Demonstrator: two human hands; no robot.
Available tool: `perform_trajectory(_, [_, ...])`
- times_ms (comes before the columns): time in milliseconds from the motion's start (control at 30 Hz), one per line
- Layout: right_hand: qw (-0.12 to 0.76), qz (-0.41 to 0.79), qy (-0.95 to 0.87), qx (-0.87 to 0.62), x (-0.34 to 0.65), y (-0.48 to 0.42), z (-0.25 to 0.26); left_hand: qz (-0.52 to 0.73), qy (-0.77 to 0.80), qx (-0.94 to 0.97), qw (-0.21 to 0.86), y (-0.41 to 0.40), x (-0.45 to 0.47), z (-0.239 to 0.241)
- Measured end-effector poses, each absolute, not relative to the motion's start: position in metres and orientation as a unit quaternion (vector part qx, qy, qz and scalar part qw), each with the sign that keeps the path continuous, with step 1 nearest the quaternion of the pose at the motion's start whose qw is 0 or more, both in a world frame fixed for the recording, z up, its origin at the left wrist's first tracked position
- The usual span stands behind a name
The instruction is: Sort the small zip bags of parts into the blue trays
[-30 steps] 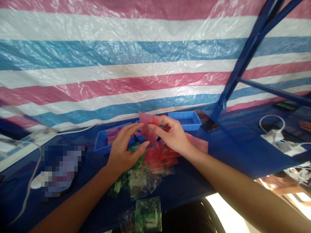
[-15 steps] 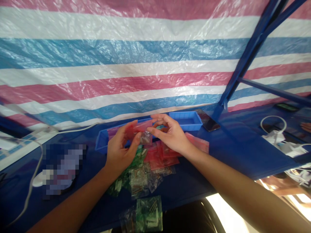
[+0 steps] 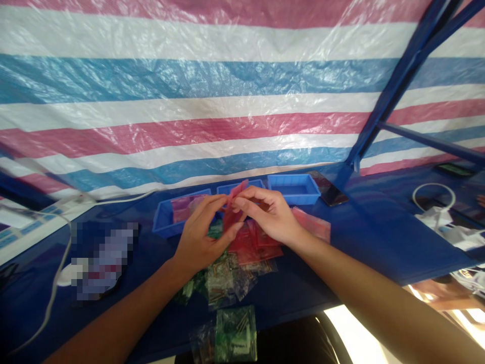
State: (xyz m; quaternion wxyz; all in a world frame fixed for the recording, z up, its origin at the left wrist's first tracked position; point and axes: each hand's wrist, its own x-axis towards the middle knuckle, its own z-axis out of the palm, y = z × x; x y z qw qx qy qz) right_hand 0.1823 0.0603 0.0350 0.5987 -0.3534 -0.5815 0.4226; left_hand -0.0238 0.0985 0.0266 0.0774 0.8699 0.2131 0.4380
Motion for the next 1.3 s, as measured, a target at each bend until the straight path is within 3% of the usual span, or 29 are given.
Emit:
perform_trajectory(100, [0.580,0.434,-0.591,-0.354,0.182,0.059,0.036,0.455,0.225,0.856,0.100,0.098,-0.022,0.024])
perform_trajectory(333, [0.645,0.377,-0.543,-0.385,0.183,0.069,0.023,0.492,0.278,0.818,0.109,0.102,-0.024,0.027])
perform_trajectory(567, [0.608,0.403,-0.573,-0.374,0.181,0.069,0.023,0.483,0.248,0.831,0.118,0.100,-0.024,0.024])
perform_trajectory(833, [0.626,0.369,-0.561,-0.396,0.183,0.072,0.018,0.533,0.243,0.803,0.114,0.102,-0.025,0.027])
perform_trajectory(1300, [0.615,0.366,-0.592,-0.371,0.177,0.068,0.020,0.461,0.212,0.855,0.108,0.098,-0.023,0.025])
